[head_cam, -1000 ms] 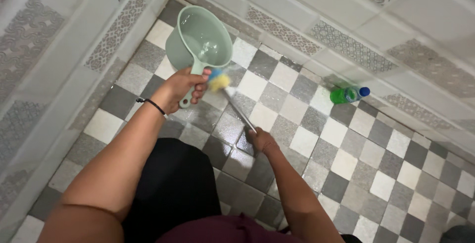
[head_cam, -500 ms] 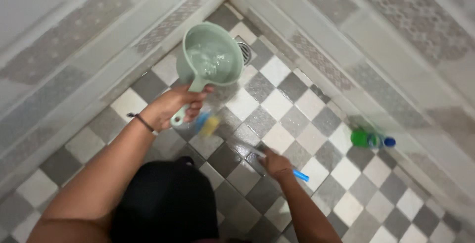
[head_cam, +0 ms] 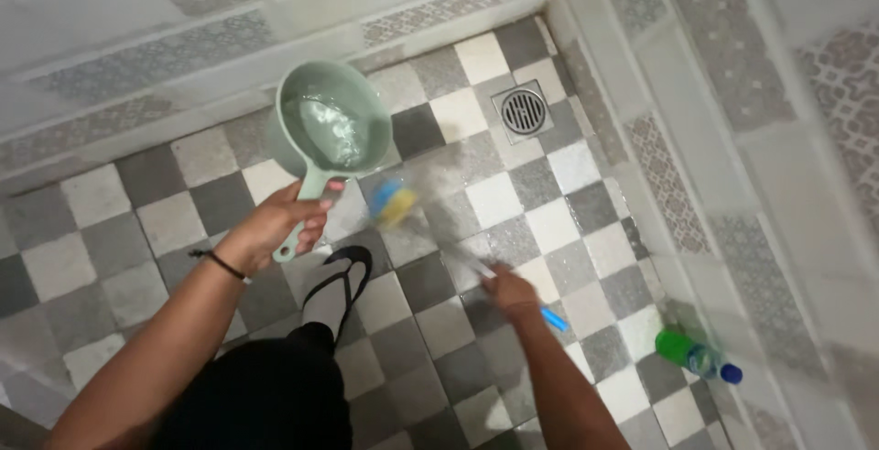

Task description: The person scrubs the bathroom floor tiles with a sponge brush, handles a cleaning liquid bottle, scoops water from a bucket using a water dipper, and scrubs the floor tiles with the sponge brush while holding the dipper.

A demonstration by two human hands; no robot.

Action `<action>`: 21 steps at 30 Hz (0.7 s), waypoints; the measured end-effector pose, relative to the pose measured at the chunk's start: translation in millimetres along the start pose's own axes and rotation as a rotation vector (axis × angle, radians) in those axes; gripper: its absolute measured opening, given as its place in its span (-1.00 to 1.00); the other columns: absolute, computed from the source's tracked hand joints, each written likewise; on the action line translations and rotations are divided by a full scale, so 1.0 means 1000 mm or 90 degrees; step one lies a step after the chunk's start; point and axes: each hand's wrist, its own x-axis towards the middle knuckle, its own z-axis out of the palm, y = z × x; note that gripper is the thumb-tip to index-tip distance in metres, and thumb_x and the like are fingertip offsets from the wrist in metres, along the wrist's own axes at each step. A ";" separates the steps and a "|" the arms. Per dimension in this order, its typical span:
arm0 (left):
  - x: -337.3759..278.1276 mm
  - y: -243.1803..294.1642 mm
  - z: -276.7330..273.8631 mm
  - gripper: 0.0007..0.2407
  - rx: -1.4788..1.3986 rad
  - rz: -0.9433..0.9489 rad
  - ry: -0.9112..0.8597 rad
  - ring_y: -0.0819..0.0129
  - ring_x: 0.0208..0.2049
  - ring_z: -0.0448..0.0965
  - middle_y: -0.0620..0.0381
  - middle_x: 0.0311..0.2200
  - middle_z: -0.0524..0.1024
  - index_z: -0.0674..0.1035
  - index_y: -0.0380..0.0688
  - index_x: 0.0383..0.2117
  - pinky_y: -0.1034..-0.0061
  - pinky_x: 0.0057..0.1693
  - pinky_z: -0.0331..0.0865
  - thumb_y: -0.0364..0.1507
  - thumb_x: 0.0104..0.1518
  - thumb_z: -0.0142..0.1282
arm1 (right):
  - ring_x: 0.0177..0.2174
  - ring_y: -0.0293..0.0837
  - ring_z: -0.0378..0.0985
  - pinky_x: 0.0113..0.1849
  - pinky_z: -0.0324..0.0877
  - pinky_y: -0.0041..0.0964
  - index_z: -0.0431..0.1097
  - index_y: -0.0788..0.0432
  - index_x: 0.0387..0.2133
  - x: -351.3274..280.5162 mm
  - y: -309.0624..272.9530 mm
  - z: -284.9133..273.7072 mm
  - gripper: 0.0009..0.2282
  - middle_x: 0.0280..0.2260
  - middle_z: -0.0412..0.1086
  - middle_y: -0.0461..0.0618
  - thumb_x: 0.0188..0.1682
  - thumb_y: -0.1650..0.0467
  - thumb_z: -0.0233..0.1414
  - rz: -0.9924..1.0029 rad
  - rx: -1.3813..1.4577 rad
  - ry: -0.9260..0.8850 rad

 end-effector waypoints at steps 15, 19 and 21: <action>0.049 -0.071 -0.015 -0.60 0.161 -0.072 0.097 0.47 -0.71 0.26 0.27 -0.66 0.26 0.36 -0.03 0.18 0.51 -0.58 0.16 -0.44 0.17 0.04 | 0.05 0.26 0.50 0.10 0.34 0.14 0.25 0.05 0.19 0.007 -0.092 0.006 -0.57 0.03 0.45 0.26 0.16 0.17 -0.29 -0.054 -0.077 -0.051; 0.065 -0.078 -0.022 -0.61 0.090 0.002 0.075 0.46 -0.72 0.26 0.26 -0.65 0.26 0.35 -0.14 0.16 0.49 -0.59 0.17 -0.46 0.18 0.09 | 0.01 0.36 0.47 0.05 0.37 0.13 0.26 0.19 0.11 0.029 -0.081 0.003 -0.55 -0.04 0.43 0.41 0.16 0.11 -0.18 0.023 0.151 0.081; 0.066 -0.074 -0.023 -0.62 0.057 0.028 0.089 0.45 -0.73 0.26 0.25 -0.65 0.29 0.38 -0.18 0.14 0.50 -0.59 0.17 -0.47 0.17 0.09 | -0.01 0.38 0.48 0.03 0.40 0.13 0.28 0.24 0.07 0.021 -0.089 0.017 -0.57 -0.07 0.44 0.45 0.18 0.13 -0.18 0.024 0.208 0.093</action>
